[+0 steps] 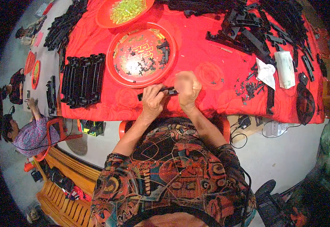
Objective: The person assembles toy gun parts by picking small components from a tray and inserting them into black plastic frames by hand.
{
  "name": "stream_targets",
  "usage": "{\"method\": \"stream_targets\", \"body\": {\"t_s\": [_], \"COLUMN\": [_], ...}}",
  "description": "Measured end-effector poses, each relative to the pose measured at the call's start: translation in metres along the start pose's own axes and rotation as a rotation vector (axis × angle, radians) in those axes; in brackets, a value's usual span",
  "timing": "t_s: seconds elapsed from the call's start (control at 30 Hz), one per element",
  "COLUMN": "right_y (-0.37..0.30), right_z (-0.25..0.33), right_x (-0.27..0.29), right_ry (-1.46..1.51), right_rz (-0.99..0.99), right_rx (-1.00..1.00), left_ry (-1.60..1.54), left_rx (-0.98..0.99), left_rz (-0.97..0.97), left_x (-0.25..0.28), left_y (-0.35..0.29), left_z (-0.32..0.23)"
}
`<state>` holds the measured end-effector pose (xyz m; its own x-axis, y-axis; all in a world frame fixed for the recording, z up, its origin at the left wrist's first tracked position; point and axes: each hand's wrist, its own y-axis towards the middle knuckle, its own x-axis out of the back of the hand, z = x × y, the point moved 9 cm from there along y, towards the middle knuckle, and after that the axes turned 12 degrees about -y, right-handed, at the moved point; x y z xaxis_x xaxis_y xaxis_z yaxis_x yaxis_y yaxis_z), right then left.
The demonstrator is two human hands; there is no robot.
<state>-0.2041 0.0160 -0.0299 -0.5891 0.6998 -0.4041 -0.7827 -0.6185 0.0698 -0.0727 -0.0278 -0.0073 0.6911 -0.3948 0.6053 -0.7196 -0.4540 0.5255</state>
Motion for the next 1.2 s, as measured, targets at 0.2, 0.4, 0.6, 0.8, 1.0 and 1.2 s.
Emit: {"method": "stream_targets", "body": {"t_s": [0.2,0.4,0.6,0.8,1.0,1.2], "right_y": [0.0,0.001,0.0,-0.001,0.002,0.0], "right_z": [0.0,-0.003,-0.006,-0.006,-0.01,-0.013], "right_x": [0.002,0.002,0.002,0.001,-0.001,-0.002], "right_ry": [0.032,0.083,0.025,0.024,-0.063,-0.133], "right_rz": [0.032,0.037,0.014,0.017,0.0,0.0], "right_rx": [0.003,-0.037,-0.029,-0.029,-0.052,-0.085], "left_ry": [-0.004,0.025,0.031,0.035,0.017,0.022], "left_rx": [0.007,-0.021,-0.025,-0.015,-0.001,-0.004], "left_rz": [0.017,0.024,0.026,0.034,0.057,0.061], "left_x": [-0.002,0.001,-0.001,-0.001,-0.004,-0.005], "left_y": [0.001,0.004,0.003,0.004,0.005,0.005], "left_z": [0.001,-0.003,-0.002,-0.002,0.001,0.002]}}
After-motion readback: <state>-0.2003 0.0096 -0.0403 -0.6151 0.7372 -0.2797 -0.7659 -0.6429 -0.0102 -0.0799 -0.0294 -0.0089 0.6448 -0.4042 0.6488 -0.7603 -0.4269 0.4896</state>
